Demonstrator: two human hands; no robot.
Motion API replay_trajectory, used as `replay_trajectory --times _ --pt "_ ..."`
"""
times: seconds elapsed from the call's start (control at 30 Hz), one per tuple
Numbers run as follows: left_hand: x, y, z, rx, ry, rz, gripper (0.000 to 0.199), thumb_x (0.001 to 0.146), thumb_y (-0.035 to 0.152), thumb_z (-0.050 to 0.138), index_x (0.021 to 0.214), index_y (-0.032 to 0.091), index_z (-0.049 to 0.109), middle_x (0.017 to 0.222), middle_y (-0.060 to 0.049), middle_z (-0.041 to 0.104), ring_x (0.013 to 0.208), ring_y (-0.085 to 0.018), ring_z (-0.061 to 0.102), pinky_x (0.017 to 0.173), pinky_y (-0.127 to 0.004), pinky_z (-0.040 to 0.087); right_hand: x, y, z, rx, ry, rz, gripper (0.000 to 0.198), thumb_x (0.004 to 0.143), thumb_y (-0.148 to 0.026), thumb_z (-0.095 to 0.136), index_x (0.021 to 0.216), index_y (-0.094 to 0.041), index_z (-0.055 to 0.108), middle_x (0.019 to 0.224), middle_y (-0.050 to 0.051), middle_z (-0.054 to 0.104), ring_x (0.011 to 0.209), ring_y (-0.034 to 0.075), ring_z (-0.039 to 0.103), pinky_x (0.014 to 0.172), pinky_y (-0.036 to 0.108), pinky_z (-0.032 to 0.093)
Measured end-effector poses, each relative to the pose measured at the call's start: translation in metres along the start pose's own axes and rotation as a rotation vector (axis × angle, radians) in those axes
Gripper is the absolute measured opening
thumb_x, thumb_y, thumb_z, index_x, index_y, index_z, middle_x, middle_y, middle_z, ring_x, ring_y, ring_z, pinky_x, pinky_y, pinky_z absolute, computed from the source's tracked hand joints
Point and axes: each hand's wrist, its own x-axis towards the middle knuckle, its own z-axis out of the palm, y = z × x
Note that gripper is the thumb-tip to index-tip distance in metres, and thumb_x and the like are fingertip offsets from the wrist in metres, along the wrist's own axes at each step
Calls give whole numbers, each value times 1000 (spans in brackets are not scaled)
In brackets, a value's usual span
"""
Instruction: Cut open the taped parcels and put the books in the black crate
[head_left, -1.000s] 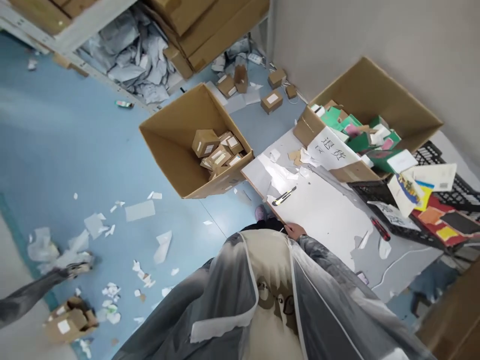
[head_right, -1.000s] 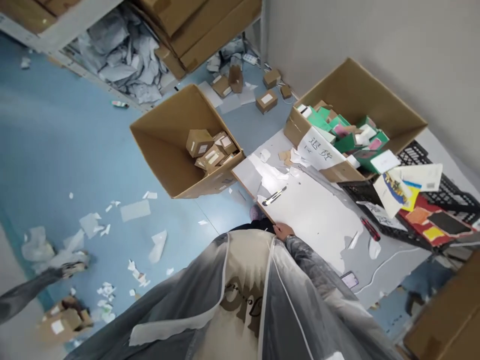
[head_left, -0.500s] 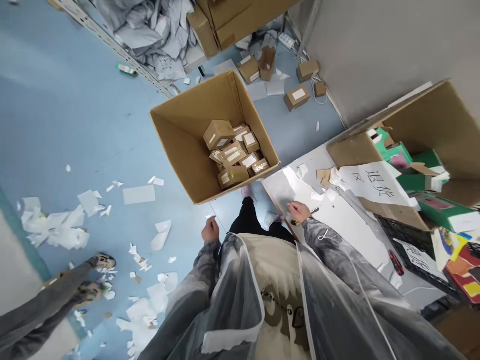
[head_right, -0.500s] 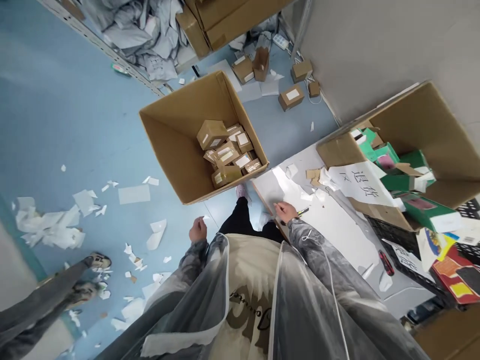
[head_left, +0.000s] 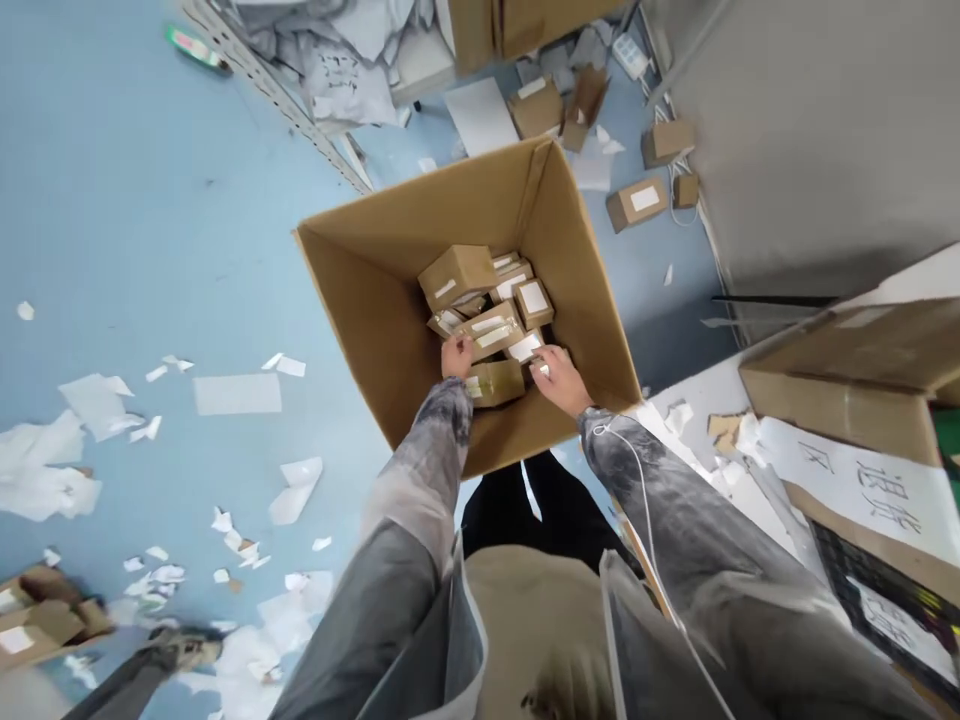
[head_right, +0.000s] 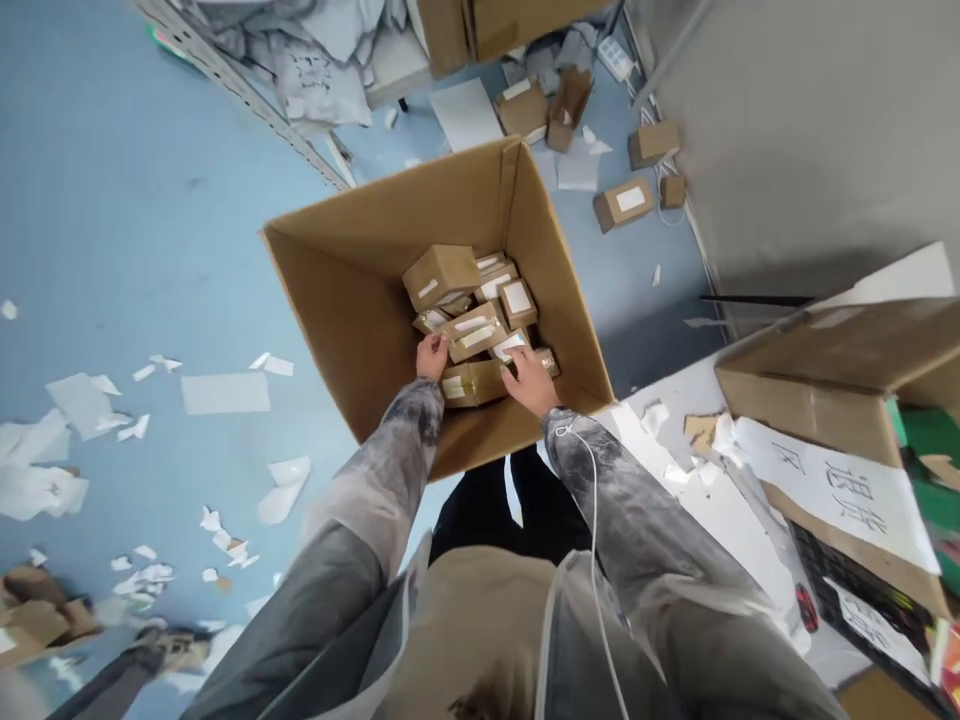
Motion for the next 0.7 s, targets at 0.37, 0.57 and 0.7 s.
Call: replay_trajectory --times 0.37,0.57,0.7 --pt "192 -80 33 37 56 -199 69 117 41 78 172 3 60 179 -33 63 177 -42 54 148 -49 37 191 108 103 -193 -113 102 96 108 -45 74 192 -11 44 196 26 41 182 47 41 153 64 33" --pt "254 -114 37 -92 88 -304 104 116 64 79 191 4 39 196 -34 42 188 -38 39 153 -47 30 259 165 109 -244 -206 182 105 104 -53 80 194 -16 43 197 24 42 179 50 46 148 66 42" --pt "261 -127 32 -229 115 -231 116 111 79 80 192 6 41 189 -37 50 182 -45 49 145 -57 46 302 173 106 -90 -100 142 83 108 -60 77 180 -21 65 183 18 64 170 42 60 148 58 46"
